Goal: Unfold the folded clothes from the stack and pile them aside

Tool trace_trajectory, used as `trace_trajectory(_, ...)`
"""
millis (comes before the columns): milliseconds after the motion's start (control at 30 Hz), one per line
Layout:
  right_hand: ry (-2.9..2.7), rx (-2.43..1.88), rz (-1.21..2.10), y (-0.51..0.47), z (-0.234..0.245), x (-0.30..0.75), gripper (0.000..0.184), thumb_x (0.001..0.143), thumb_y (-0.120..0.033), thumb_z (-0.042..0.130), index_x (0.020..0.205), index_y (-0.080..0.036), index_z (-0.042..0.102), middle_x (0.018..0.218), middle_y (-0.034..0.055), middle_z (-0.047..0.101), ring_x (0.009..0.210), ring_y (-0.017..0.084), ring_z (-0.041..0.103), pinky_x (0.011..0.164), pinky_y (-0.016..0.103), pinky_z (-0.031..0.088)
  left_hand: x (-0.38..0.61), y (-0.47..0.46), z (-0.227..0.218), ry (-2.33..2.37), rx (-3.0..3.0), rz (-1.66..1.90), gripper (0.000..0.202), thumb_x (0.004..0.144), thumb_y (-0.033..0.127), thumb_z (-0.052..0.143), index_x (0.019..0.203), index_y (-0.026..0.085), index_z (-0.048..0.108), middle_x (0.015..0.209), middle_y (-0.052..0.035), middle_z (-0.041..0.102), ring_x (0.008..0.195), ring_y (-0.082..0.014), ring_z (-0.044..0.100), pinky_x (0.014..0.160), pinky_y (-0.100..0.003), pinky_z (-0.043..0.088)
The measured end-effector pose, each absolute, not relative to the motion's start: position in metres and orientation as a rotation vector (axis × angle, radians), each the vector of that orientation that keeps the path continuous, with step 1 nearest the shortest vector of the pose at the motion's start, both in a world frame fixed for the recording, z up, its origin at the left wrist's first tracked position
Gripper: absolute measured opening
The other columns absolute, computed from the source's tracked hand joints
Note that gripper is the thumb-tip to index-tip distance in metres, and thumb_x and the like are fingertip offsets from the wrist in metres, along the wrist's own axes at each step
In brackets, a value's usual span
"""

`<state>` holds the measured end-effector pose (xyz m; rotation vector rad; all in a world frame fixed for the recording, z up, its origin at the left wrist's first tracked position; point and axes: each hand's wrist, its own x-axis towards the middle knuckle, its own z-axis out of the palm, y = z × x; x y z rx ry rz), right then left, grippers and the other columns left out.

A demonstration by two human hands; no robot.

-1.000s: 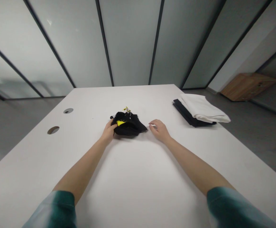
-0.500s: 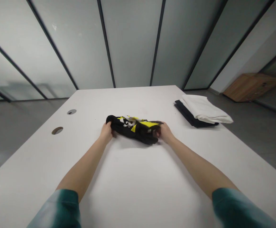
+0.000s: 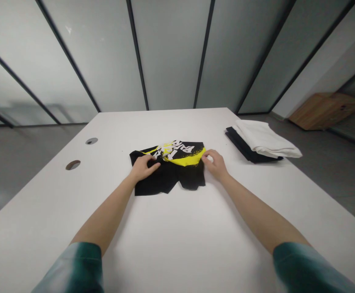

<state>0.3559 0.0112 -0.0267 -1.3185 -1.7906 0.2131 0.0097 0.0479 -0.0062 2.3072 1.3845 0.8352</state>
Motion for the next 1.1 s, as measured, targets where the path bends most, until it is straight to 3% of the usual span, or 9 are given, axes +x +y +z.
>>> trace_trajectory(100, -2.207, -1.189, 0.203, 0.001, -0.023, 0.335, 0.034, 0.085, -0.050, 0.062, 0.099, -0.020, 0.069, 0.104, 0.0120, 0.067, 0.100, 0.028, 0.060, 0.093, 0.044, 0.048, 0.023, 0.040, -0.009, 1.273, 2.573, 0.495, 0.070, 0.072, 0.069, 0.065, 0.118, 0.016, 0.065, 0.125, -0.0163, 0.065, 0.118, -0.0346, 0.058, 0.106, -0.049, 0.041)
trace_trajectory(200, -2.361, -1.213, 0.148, 0.000, -0.025, 0.326, 0.045, 0.083, -0.049, 0.067, 0.115, -0.018, 0.067, 0.118, 0.0153, 0.064, 0.107, 0.030, 0.059, 0.095, 0.045, 0.046, 0.026, 0.037, -0.014, 1.301, 2.661, 0.339, 0.101, 0.063, 0.075, 0.069, 0.141, 0.013, 0.049, 0.146, -0.0211, 0.049, 0.136, -0.0394, 0.042, 0.116, -0.055, 0.028)
trace_trajectory(333, -2.361, -1.272, 0.088, 0.008, -0.030, 0.333, 0.026, 0.093, -0.036, 0.054, 0.106, -0.020, 0.071, 0.111, 0.0125, 0.069, 0.103, 0.027, 0.061, 0.091, 0.041, 0.047, 0.026, 0.035, -0.015, 1.345, 2.725, 0.409, 0.097, 0.074, 0.067, 0.067, 0.149, 0.013, 0.038, 0.153, -0.0212, 0.040, 0.142, -0.0369, 0.035, 0.116, -0.053, 0.028)
trace_trajectory(433, -2.269, -1.318, 0.115, 0.013, -0.030, 0.340, 0.030, 0.096, -0.034, 0.046, 0.094, -0.019, 0.072, 0.098, 0.0114, 0.071, 0.094, 0.025, 0.062, 0.086, 0.038, 0.046, 0.028, 0.033, -0.010, 1.264, 2.825, 0.519, 0.065, 0.082, 0.049, 0.067, 0.138, 0.017, 0.054, 0.150, -0.0183, 0.042, 0.139, -0.0340, 0.038, 0.114, -0.049, 0.033)
trace_trajectory(567, -1.988, -1.437, 0.288, 0.013, -0.026, 0.344, 0.041, 0.095, -0.044, 0.039, 0.074, -0.019, 0.066, 0.078, 0.0090, 0.069, 0.074, 0.023, 0.060, 0.071, 0.034, 0.044, 0.033, 0.031, -0.008, 1.161, 2.854, 0.543, 0.023, 0.089, 0.032, 0.057, 0.096, 0.020, 0.074, 0.133, -0.0135, 0.059, 0.126, -0.0315, 0.051, 0.105, -0.049, 0.041)
trace_trajectory(700, -1.573, -1.464, 0.564, 0.012, -0.024, 0.347, 0.051, 0.088, -0.060, 0.040, 0.062, -0.020, 0.057, 0.063, 0.0040, 0.061, 0.064, 0.022, 0.055, 0.062, 0.032, 0.041, 0.030, 0.038, -0.011, 1.160, 2.568, 0.770, 0.027, 0.090, 0.028, 0.049, 0.084, 0.019, 0.073, 0.107, -0.0105, 0.070, 0.104, -0.0249, 0.062, 0.097, -0.045, 0.047)
trace_trajectory(833, -1.320, -1.355, 0.601, 0.017, -0.019, 0.358, 0.049, 0.084, -0.063, 0.045, 0.070, -0.020, 0.061, 0.072, 0.0036, 0.064, 0.076, 0.024, 0.059, 0.072, 0.034, 0.046, 0.018, 0.048, -0.006, 1.261, 2.066, 1.193, 0.025, 0.087, 0.031, 0.048, 0.077, 0.018, 0.068, 0.097, -0.0076, 0.069, 0.094, -0.0213, 0.062, 0.089, -0.038, 0.049)
trace_trajectory(967, -1.342, -1.356, 0.305, 0.023, -0.006, 0.371, 0.043, 0.087, -0.059, 0.045, 0.074, -0.022, 0.061, 0.084, 0.0055, 0.064, 0.086, 0.023, 0.058, 0.083, 0.036, 0.046, 0.007, 0.052, 0.008, 1.309, 1.586, 1.378, 0.026, 0.085, 0.036, 0.051, 0.065, 0.020, 0.053, 0.061, 0.0030, 0.051, 0.062, -0.0139, 0.049, 0.060, -0.026, 0.043)
trace_trajectory(1100, -1.574, -1.335, 0.042, 0.017, 0.022, 0.378, 0.041, 0.091, -0.054, 0.046, 0.067, -0.023, 0.058, 0.079, 0.0055, 0.059, 0.082, 0.022, 0.057, 0.082, 0.037, 0.045, 0.004, 0.052, 0.030, 1.291, 1.345, 1.520, 0.031, 0.085, 0.033, 0.056, 0.059, 0.020, 0.044, 0.054, 0.0061, 0.039, 0.054, -0.0100, 0.039, 0.053, -0.022, 0.035)
